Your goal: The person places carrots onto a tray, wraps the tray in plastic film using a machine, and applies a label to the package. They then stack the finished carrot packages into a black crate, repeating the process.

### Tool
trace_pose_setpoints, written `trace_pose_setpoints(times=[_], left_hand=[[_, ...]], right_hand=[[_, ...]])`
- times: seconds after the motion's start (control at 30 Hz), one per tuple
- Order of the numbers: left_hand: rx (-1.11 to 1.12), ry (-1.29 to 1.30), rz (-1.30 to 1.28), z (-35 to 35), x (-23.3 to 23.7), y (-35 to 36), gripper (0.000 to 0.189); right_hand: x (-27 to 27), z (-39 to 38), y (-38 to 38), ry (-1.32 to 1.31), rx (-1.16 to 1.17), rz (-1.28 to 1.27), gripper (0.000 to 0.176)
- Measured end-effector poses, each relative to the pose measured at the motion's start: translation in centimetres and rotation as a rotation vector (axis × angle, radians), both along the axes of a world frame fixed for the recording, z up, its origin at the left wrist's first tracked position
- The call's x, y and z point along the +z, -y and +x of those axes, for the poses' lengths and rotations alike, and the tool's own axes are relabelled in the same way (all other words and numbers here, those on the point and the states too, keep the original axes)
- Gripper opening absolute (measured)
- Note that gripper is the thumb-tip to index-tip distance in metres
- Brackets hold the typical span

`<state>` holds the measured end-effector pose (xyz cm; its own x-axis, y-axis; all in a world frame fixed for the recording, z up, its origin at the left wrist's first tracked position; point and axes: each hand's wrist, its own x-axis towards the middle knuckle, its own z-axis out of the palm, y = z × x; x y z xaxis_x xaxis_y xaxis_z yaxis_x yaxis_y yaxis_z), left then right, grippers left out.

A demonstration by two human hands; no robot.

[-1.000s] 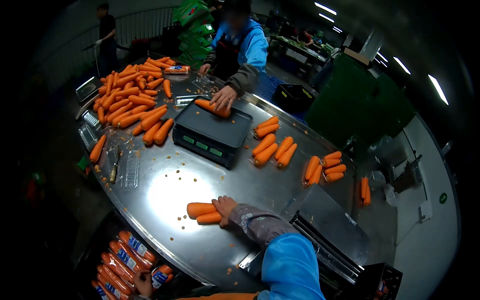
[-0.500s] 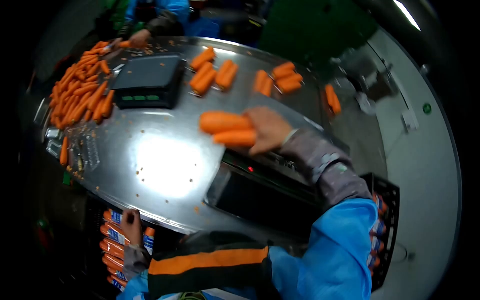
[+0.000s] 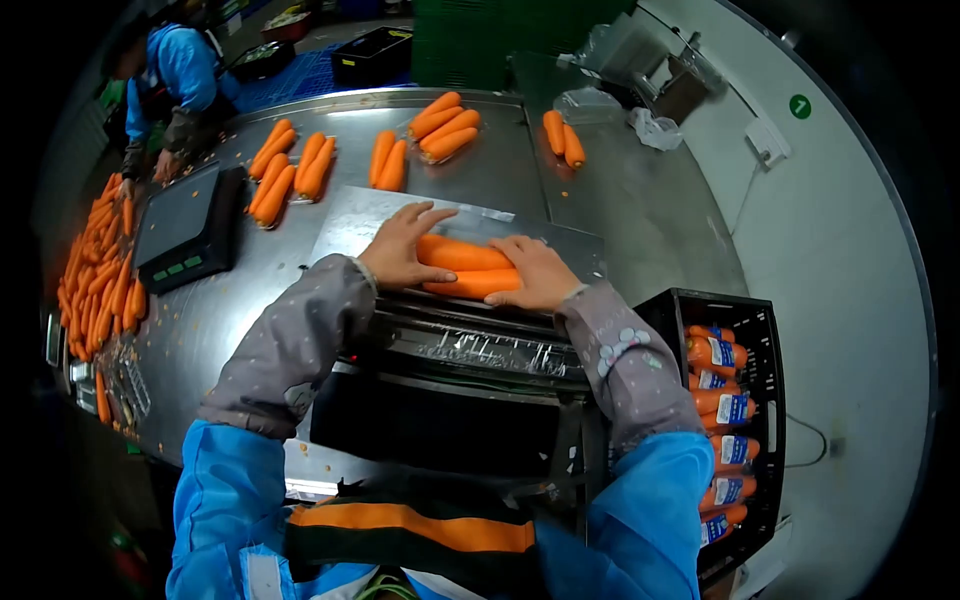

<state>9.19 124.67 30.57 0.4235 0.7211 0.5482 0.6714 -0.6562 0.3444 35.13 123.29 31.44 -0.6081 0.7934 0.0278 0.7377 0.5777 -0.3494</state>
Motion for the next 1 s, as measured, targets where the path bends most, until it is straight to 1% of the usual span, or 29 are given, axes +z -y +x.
trace_pose_setpoints(times=[0.07,0.1,0.2,0.23,0.33,0.4,0.47,0.53,0.57,0.6,0.67,0.7,0.8,0.83,0.87,0.93,0.97,1.0], left_hand=[[-0.114,-0.011,-0.293,1.0,-1.2,-1.6,0.056],[-0.169,-0.02,-0.444,1.1,-1.8,-2.1,0.056],[-0.227,0.002,-0.51,0.8,-1.5,-2.1,0.058],[-0.265,0.081,-0.459,0.5,-1.5,-2.2,0.053],[-0.354,0.334,-0.307,-1.3,-1.9,-2.4,0.038],[-0.26,0.043,-0.175,-6.4,2.0,0.0,0.032],[-0.269,-0.456,-0.097,-11.7,4.3,2.8,0.034],[-0.276,-0.61,0.008,-12.9,4.4,5.0,0.045],[-0.287,-0.651,0.039,-12.7,3.9,5.3,0.047],[-0.292,-0.71,0.104,-12.4,2.2,4.9,0.047],[-0.378,-0.615,-0.024,-10.5,1.1,4.6,0.046],[-0.387,-0.51,-0.05,-10.0,0.4,4.7,0.039],[-0.309,-0.18,-0.353,-12.1,-1.9,5.0,0.027],[-0.314,0.19,-0.662,-13.1,-3.8,5.3,0.018],[-0.151,0.25,-1.211,-14.0,-0.1,5.8,0.022],[-0.211,0.776,-1.319,-14.7,1.6,5.5,0.029],[-0.261,1.018,-1.231,-14.0,2.2,4.4,0.033],[-0.167,1.42,-1.188,-12.3,2.0,2.5,0.032]], right_hand=[[-1.0,0.9,1.0,-0.113,-0.038,0.042,0.071],[-0.9,0.7,2.3,-0.125,-0.073,0.104,0.063],[-1.4,0.6,2.6,-0.194,-0.127,0.115,0.064],[-1.1,0.6,2.4,-0.212,-0.127,0.093,0.065],[0.2,2.3,2.7,-0.248,-0.061,0.179,0.062],[4.6,5.1,5.9,-0.198,-0.041,0.252,0.047],[4.9,8.8,9.1,-0.022,0.045,0.103,0.033],[3.6,9.2,11.6,0.033,0.054,0.125,0.031],[2.8,8.5,11.9,0.06,0.053,0.152,0.031],[1.7,7.8,11.7,0.081,0.049,0.194,0.028],[0.2,6.4,11.1,-0.001,0.032,0.151,0.027],[-0.5,6.4,11.2,-0.092,-0.006,0.085,0.019],[-1.8,8.7,12.9,-0.58,-0.345,-0.4,0.008],[-1.3,9.7,13.5,-0.795,-0.442,-0.638,0.009],[0.1,10.2,14.0,-0.918,-0.563,-0.797,0.015],[2.9,10.7,13.2,-1.265,-0.519,-0.809,0.022],[3.3,10.9,11.7,-1.43,-0.438,-0.732,0.023],[3.7,10.9,9.7,-1.59,-0.353,-0.657,0.025]])
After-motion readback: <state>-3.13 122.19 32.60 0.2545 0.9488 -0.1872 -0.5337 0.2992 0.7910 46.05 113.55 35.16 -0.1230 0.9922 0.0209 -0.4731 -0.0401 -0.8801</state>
